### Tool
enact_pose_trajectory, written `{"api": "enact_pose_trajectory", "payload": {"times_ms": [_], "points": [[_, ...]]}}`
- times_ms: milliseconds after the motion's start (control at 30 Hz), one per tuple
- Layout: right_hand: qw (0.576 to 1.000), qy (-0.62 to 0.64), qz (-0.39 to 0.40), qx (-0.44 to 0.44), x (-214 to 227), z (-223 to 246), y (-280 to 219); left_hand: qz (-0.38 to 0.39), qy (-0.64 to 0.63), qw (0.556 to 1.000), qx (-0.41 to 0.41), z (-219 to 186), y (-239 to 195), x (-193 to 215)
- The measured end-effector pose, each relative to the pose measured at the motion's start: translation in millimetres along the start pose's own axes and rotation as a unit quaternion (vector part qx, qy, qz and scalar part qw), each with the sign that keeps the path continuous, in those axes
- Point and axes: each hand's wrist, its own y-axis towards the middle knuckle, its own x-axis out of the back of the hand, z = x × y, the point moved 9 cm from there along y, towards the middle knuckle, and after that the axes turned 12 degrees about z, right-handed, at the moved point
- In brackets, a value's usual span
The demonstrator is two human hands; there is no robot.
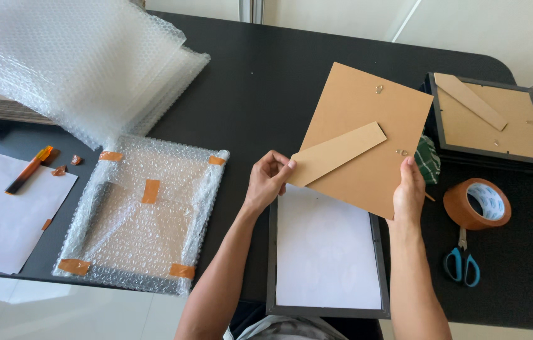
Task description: The person cleans the back and front of a picture frame using a green cloth. They wipe the cardboard backing, flip the frame to clean the glass surface, and then wipe the backing again. The person also handles a small cardboard piece and places it on the frame backing.
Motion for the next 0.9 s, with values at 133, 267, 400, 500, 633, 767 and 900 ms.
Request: {"api": "enact_pose_trajectory", "payload": {"times_ms": [133,267,400,500,633,767,900], "points": [[1.0,-0.001,0.001,0.003,16.3,-21.8,19.9,-0.007,0.009,1.0,0.027,9.4,1.5,2.6],[1.0,-0.007,-0.001,0.0,9.9,-11.9,13.9,0.005,0.036,0.998,0.058,20.8,4.0,5.7],[1.0,-0.02,0.01,-0.002,7.3,-7.1,10.7,0.022,0.063,0.996,0.063,21.8,6.5,4.9],[0.999,-0.029,0.019,-0.004,3.5,-1.3,6.6,0.034,0.09,0.994,0.058,19.2,6.2,5.3],[1.0,-0.023,0.018,-0.002,2.1,-0.6,5.3,0.042,0.112,0.991,0.066,32.7,9.6,9.5],[1.0,-0.027,0.016,0.002,2.2,2.0,4.9,0.015,0.061,0.998,0.03,0.4,1.1,6.4],[0.999,-0.028,0.024,0.011,9.3,-6.4,16.2,0.019,0.032,0.999,0.009,-13.7,-2.0,0.2]]}}
